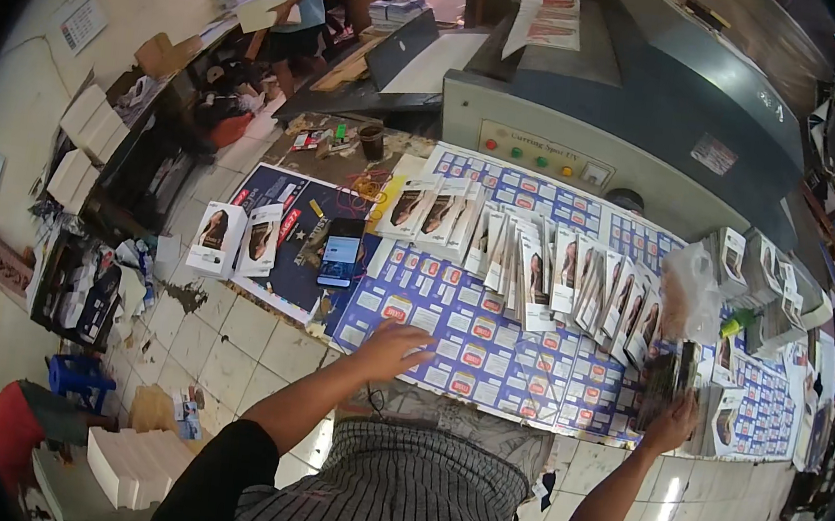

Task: The person sorts through printed packaging sleeves on a table, picking them up individually and grouping them together.

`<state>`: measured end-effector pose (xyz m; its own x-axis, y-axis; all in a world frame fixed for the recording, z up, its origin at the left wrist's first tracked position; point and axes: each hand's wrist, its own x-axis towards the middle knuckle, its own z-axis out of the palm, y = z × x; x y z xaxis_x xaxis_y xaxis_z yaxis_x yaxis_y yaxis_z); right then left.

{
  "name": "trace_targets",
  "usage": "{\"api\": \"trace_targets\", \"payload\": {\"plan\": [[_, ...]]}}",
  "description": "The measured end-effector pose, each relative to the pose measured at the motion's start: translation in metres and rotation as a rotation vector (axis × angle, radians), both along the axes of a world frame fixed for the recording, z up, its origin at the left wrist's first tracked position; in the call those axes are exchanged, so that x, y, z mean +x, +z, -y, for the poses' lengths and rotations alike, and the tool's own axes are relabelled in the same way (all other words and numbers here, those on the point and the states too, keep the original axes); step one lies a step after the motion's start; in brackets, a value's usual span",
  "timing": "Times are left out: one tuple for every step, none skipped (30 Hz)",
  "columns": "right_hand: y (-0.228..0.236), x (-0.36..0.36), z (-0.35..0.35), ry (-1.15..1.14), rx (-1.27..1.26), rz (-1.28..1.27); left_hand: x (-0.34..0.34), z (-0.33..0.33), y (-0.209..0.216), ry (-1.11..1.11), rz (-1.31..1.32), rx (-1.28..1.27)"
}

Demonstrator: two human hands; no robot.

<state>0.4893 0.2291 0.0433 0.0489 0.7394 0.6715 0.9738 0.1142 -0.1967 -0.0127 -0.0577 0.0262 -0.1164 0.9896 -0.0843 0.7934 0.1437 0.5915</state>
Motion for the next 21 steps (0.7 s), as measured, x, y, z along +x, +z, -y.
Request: {"api": "trace_targets", "payload": {"plan": [[0.002,0.0,0.001,0.0,-0.003,0.001,-0.001,0.001,0.0,0.0,0.001,-0.003],[0.004,0.001,0.002,0.028,0.054,0.031,-0.003,0.0,0.0,-0.01,0.027,0.009],[0.006,0.003,0.004,0.055,0.111,0.06,-0.004,0.001,0.001,-0.02,0.053,0.021],[0.017,-0.005,0.003,0.061,0.119,0.055,-0.006,-0.005,0.003,-0.014,0.049,0.03],[0.028,-0.017,0.013,0.06,0.124,-0.055,-0.004,-0.003,0.006,0.008,0.03,0.046],[0.035,-0.027,0.027,0.048,0.128,-0.16,-0.001,-0.001,0.008,0.018,0.015,0.062],[0.037,-0.038,0.037,0.049,0.129,-0.161,0.002,-0.003,0.01,0.02,0.014,0.063],[0.037,-0.051,0.044,0.152,0.116,-0.183,0.006,-0.006,0.011,0.004,0.048,0.089],[0.036,-0.067,0.053,0.255,0.103,-0.206,0.012,-0.011,0.012,-0.01,0.081,0.116],[0.033,-0.095,0.068,0.452,0.092,-0.4,0.023,-0.017,0.017,-0.007,0.082,0.116],[0.037,-0.127,0.084,0.541,0.125,-0.39,0.038,-0.022,0.025,-0.038,0.293,0.112],[0.025,-0.156,0.104,0.596,-0.013,-0.401,0.054,-0.029,0.033,-0.07,0.504,0.111],[0.01,-0.186,0.124,0.672,-0.256,-0.586,0.072,-0.038,0.037,-0.076,0.505,0.113],[0.005,-0.218,0.14,0.768,-0.313,-0.062,0.092,-0.045,0.039,-0.036,0.881,0.172],[0.006,-0.236,0.163,0.945,-0.371,-0.179,0.102,-0.048,0.04,0.007,1.258,0.23],[0.038,-0.266,0.184,1.141,-0.434,-0.295,0.095,-0.047,0.032,0.023,1.254,0.242],[0.04,-0.274,0.188,1.146,-0.43,-0.294,0.088,-0.05,0.023,0.243,1.272,0.234],[0.042,-0.279,0.191,1.151,-0.494,-0.352,0.084,-0.051,0.014,0.463,1.283,0.224],[0.042,-0.282,0.191,1.155,-0.562,-0.413,0.081,-0.048,0.018,0.466,1.281,0.228],[0.045,-0.281,0.187,1.068,-0.59,-0.513,0.076,-0.04,0.023,0.482,1.33,0.189],[0.047,-0.282,0.18,1.073,-0.591,-0.513,0.071,-0.034,0.026,0.499,1.379,0.149]]}}
